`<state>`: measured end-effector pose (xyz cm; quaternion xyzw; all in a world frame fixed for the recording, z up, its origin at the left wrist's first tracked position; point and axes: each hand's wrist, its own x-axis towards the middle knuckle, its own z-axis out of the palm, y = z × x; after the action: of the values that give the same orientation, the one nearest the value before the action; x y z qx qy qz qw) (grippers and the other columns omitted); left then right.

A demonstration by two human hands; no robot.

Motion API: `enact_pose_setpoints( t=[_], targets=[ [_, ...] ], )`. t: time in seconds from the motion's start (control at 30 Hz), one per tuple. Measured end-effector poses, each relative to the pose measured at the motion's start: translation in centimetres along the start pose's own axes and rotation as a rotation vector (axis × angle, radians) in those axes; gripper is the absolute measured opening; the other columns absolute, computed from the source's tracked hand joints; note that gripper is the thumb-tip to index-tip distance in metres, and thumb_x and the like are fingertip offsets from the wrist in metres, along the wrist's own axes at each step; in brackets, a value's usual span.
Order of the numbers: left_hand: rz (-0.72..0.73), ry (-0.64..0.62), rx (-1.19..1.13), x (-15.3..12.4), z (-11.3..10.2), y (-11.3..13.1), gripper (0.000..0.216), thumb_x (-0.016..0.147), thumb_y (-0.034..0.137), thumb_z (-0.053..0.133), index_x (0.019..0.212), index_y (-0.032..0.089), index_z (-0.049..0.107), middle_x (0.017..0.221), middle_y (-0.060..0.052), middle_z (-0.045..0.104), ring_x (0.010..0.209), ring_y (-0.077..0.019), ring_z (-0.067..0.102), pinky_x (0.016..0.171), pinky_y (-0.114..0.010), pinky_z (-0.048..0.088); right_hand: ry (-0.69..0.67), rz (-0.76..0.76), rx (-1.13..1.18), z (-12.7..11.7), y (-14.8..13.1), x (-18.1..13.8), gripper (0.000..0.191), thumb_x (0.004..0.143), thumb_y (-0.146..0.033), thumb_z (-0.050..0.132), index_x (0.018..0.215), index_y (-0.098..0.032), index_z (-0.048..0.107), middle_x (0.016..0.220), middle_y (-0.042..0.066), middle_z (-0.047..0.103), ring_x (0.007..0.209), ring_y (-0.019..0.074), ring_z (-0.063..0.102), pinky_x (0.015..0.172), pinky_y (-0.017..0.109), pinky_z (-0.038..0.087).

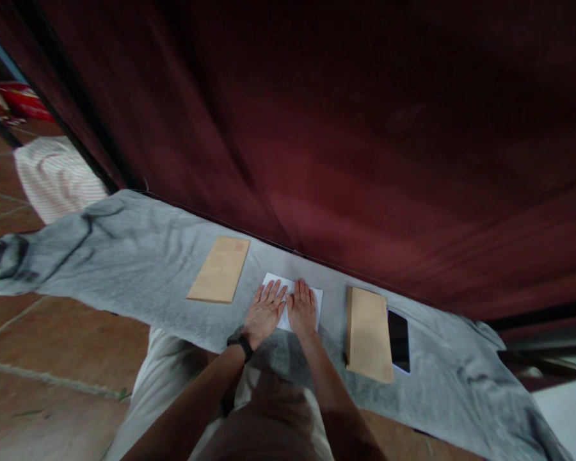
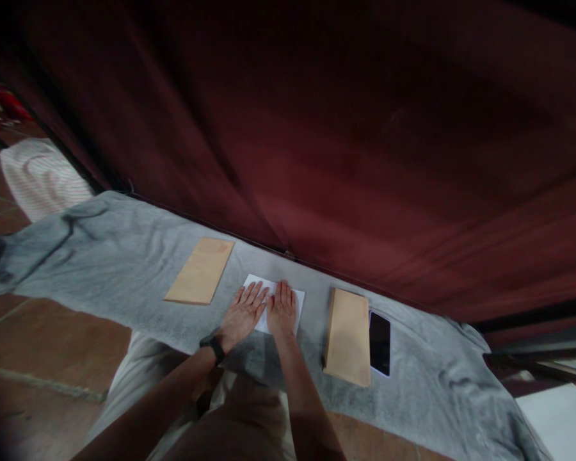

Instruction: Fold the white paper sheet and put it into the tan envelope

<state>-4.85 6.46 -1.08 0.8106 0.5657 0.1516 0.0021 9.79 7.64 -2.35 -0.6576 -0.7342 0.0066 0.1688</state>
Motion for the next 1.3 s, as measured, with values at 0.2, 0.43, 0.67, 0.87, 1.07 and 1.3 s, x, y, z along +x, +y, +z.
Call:
enact_pose_setpoints(
  t=[0.2, 0.43, 0.67, 0.87, 1.07, 1.3],
  targets=[
    [0.004, 0.016, -0.001, 0.0, -0.1, 0.0, 0.054, 0.107, 0.035, 0.034, 0.157, 0.021, 0.047, 0.166, -0.009, 0.041, 0.157, -0.0270, 0.032, 0.130, -0.050, 0.021, 0.088, -0.024, -0.025, -0.1, 2.5, -1.7, 0.058, 0.111, -0.034, 0.029, 0.157, -0.002, 0.040, 0.163, 0.024, 0.041, 0.153, 0.0285, 0.038, 0.124, 0.053, 0.031],
    [-0.020, 0.020, -0.013, -0.1, 0.3, -0.1, 0.057, 0.108, 0.038, 0.031, 0.159, 0.015, 0.044, 0.167, -0.012, 0.038, 0.158, -0.0256, 0.029, 0.130, -0.048, 0.020, 0.157, -0.024, -0.070, -0.2, 5.1, -3.7, 0.061, 0.111, -0.039, 0.026, 0.156, -0.001, 0.042, 0.160, 0.026, 0.045, 0.151, 0.0314, 0.040, 0.122, 0.053, 0.034],
    [-0.156, 0.054, -0.006, 0.5, 0.4, 0.6, 0.063, 0.108, 0.037, 0.024, 0.156, 0.002, 0.044, 0.162, -0.022, 0.043, 0.157, -0.0295, 0.032, 0.129, -0.051, 0.021, 0.155, -0.005, -0.066, -0.6, 5.4, -4.6, 0.061, 0.111, -0.039, 0.029, 0.158, -0.002, 0.039, 0.159, 0.026, 0.046, 0.150, 0.0317, 0.042, 0.121, 0.055, 0.035],
    [0.034, 0.071, -0.102, 2.8, 1.1, 5.4, 0.058, 0.108, 0.035, 0.028, 0.158, 0.009, 0.042, 0.162, -0.017, 0.046, 0.155, -0.0252, 0.035, 0.128, -0.048, 0.029, 0.108, 0.012, -0.085, -1.0, 4.9, -4.5, 0.055, 0.110, -0.029, 0.034, 0.156, -0.001, 0.043, 0.160, 0.027, 0.043, 0.152, 0.0319, 0.041, 0.123, 0.056, 0.033],
    [0.049, 0.017, -0.120, 3.4, 2.5, 5.5, 0.060, 0.108, 0.045, 0.033, 0.154, 0.010, 0.048, 0.162, -0.015, 0.046, 0.153, -0.0258, 0.039, 0.128, -0.045, 0.028, 0.040, -0.010, -0.124, -1.6, 4.8, -4.5, 0.051, 0.108, -0.022, 0.036, 0.153, -0.001, 0.047, 0.163, 0.026, 0.039, 0.154, 0.0316, 0.037, 0.124, 0.056, 0.033],
    [0.007, 0.039, -0.080, 2.8, 1.3, 1.6, 0.062, 0.108, 0.044, 0.030, 0.156, 0.008, 0.045, 0.163, -0.017, 0.043, 0.155, -0.0255, 0.036, 0.129, -0.045, 0.025, 0.082, 0.011, -0.077, -2.1, 4.4, -4.6, 0.060, 0.111, -0.034, 0.034, 0.159, 0.002, 0.035, 0.161, 0.028, 0.040, 0.153, 0.0330, 0.038, 0.123, 0.057, 0.034]
  ],
)
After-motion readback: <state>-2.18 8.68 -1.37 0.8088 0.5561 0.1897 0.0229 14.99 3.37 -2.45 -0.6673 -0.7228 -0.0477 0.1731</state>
